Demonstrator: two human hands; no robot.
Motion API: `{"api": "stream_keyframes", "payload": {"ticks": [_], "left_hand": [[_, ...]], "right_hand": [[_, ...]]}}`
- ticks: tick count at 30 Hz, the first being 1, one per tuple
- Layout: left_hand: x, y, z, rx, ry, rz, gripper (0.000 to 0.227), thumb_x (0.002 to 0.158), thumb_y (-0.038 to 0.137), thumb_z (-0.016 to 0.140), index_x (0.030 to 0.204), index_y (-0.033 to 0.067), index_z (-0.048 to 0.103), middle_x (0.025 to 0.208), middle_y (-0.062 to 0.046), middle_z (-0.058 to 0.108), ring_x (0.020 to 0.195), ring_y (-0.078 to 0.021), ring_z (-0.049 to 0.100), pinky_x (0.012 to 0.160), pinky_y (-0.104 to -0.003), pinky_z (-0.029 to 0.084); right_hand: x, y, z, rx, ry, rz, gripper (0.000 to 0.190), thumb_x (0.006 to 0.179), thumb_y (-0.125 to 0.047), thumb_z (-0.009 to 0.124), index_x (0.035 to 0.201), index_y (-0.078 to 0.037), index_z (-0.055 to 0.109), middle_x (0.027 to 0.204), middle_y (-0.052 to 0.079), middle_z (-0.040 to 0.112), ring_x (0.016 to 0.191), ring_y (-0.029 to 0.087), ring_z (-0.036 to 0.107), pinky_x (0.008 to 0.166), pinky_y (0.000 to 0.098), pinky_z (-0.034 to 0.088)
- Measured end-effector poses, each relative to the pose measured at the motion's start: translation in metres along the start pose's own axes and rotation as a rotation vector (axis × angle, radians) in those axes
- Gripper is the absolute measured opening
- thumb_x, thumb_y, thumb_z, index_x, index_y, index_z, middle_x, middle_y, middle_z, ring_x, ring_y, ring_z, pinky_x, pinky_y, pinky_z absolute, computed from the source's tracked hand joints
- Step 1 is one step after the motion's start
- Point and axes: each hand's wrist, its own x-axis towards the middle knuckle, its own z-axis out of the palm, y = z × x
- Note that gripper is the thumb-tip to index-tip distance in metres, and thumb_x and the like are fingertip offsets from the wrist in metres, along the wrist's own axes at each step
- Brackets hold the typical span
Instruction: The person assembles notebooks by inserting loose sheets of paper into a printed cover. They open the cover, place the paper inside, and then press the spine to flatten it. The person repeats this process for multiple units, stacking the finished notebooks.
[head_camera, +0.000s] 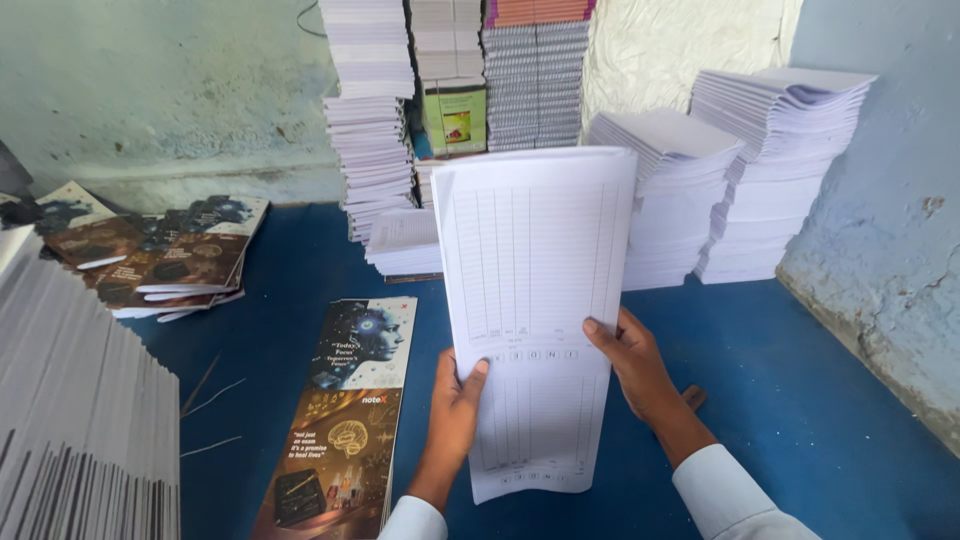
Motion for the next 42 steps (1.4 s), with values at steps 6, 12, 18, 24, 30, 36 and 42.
{"api": "stream_keyframes", "payload": {"ticks": [6,12,18,24,30,36,42], "left_hand": [[0.0,0.033,0.001,-0.014,-0.036,-0.105,0.051,0.094,0.03,0.059,0.138,0.0075,0.045,0.121,-0.018,0.068,0.112,-0.0234,0.069,0.094,-0.034,0.055],[-0.003,0.045,0.002,-0.018,-0.132,-0.094,0.05,0.095,0.033,0.061,0.133,0.0007,0.058,0.12,-0.022,0.074,0.11,-0.0276,0.072,0.094,-0.036,0.056],[-0.005,0.042,0.008,-0.015,-0.073,-0.095,0.04,0.098,0.02,0.055,0.133,-0.0001,0.055,0.118,-0.017,0.073,0.107,-0.0235,0.072,0.094,-0.035,0.056],[-0.001,0.052,0.011,0.026,-0.019,0.003,0.037,0.101,0.016,0.053,0.134,0.0008,0.053,0.119,-0.016,0.072,0.108,-0.0199,0.07,0.095,-0.032,0.054],[0.008,0.074,0.015,0.048,-0.023,-0.019,0.041,0.098,0.016,0.053,0.137,0.0026,0.05,0.118,-0.016,0.071,0.105,-0.0212,0.072,0.093,-0.032,0.055],[0.004,0.065,0.022,0.074,-0.042,0.072,0.041,0.1,0.017,0.055,0.137,-0.0001,0.05,0.12,-0.018,0.071,0.109,-0.0219,0.069,0.094,-0.032,0.054],[0.007,0.066,0.023,0.099,-0.023,-0.03,0.035,0.1,0.019,0.053,0.129,0.0001,0.053,0.114,-0.018,0.073,0.101,-0.0221,0.073,0.091,-0.033,0.057]], "right_hand": [[-0.006,-0.001,-0.009,-0.043,-0.065,0.065,0.064,0.081,-0.047,0.071,0.131,-0.007,0.065,0.123,0.019,0.073,0.125,0.031,0.065,0.109,0.0486,0.045],[-0.014,0.0,-0.017,-0.104,-0.091,0.11,0.062,0.079,-0.047,0.073,0.123,-0.004,0.072,0.117,0.02,0.077,0.122,0.032,0.068,0.108,0.048,0.045],[-0.022,0.008,-0.005,-0.076,-0.044,0.072,0.059,0.078,-0.04,0.077,0.12,0.0,0.068,0.11,0.023,0.077,0.106,0.032,0.074,0.091,0.0444,0.059],[-0.014,-0.012,-0.003,-0.053,-0.037,0.019,0.055,0.08,-0.038,0.075,0.117,0.003,0.069,0.101,0.024,0.078,0.09,0.031,0.079,0.078,0.0412,0.064],[-0.004,-0.034,-0.007,-0.093,-0.02,-0.012,0.054,0.079,-0.037,0.077,0.116,0.003,0.07,0.104,0.023,0.078,0.096,0.03,0.078,0.083,0.0407,0.063],[-0.006,-0.03,-0.013,-0.052,-0.027,-0.013,0.058,0.075,-0.035,0.08,0.119,0.001,0.067,0.109,0.024,0.077,0.103,0.032,0.076,0.087,0.0429,0.061],[0.0,-0.018,-0.015,-0.052,-0.067,0.005,0.059,0.075,-0.036,0.081,0.12,0.002,0.069,0.11,0.025,0.077,0.105,0.033,0.076,0.09,0.0428,0.06]]}}
